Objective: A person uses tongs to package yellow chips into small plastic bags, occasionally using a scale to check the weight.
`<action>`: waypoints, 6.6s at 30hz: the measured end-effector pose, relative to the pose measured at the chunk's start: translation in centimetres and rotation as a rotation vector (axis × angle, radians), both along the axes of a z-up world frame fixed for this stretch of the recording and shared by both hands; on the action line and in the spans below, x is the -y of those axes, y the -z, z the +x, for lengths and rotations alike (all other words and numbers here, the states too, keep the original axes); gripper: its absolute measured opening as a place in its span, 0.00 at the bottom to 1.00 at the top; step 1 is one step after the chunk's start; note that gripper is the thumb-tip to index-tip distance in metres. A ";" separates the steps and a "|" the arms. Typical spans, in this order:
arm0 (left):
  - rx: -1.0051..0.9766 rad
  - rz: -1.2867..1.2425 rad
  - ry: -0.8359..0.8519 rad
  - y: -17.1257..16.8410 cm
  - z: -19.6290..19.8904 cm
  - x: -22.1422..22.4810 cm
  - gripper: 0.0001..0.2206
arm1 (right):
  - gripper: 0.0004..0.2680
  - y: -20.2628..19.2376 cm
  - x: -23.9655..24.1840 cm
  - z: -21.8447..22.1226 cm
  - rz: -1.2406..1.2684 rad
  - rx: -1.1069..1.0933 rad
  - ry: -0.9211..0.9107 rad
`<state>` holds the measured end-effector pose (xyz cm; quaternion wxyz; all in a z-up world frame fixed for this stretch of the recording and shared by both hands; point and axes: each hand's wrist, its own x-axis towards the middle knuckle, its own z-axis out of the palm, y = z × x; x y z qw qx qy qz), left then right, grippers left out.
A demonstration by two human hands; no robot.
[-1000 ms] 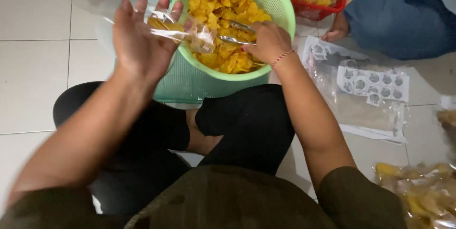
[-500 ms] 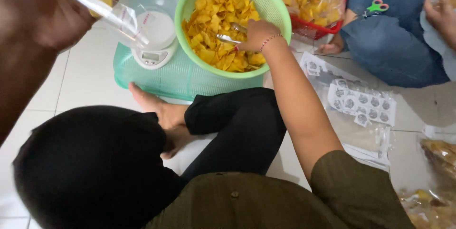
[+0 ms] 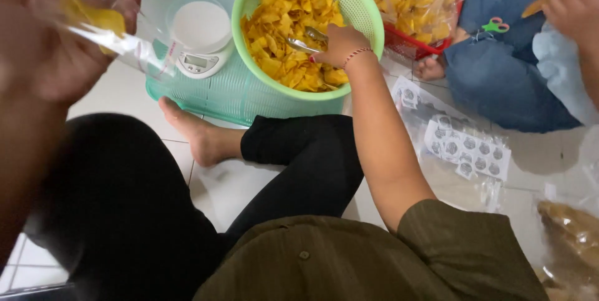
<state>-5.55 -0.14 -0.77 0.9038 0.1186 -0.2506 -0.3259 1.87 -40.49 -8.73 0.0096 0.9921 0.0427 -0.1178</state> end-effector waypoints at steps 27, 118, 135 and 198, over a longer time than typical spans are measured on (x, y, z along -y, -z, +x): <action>-0.576 0.151 -0.229 5.1 7.9 11.5 0.24 | 0.20 -4.2 -3.3 -2.7 0.246 -0.090 0.322; -0.645 0.078 -0.368 9.3 6.4 16.6 0.37 | 0.11 -11.3 -7.9 -11.0 0.302 0.612 -0.082; -0.480 -0.084 -0.572 7.6 6.0 16.5 0.34 | 0.12 -10.8 -7.9 -11.6 0.594 0.484 -0.043; -0.743 0.183 -0.645 8.2 7.7 12.8 0.26 | 0.11 -8.3 -3.8 -9.9 0.348 -0.004 0.374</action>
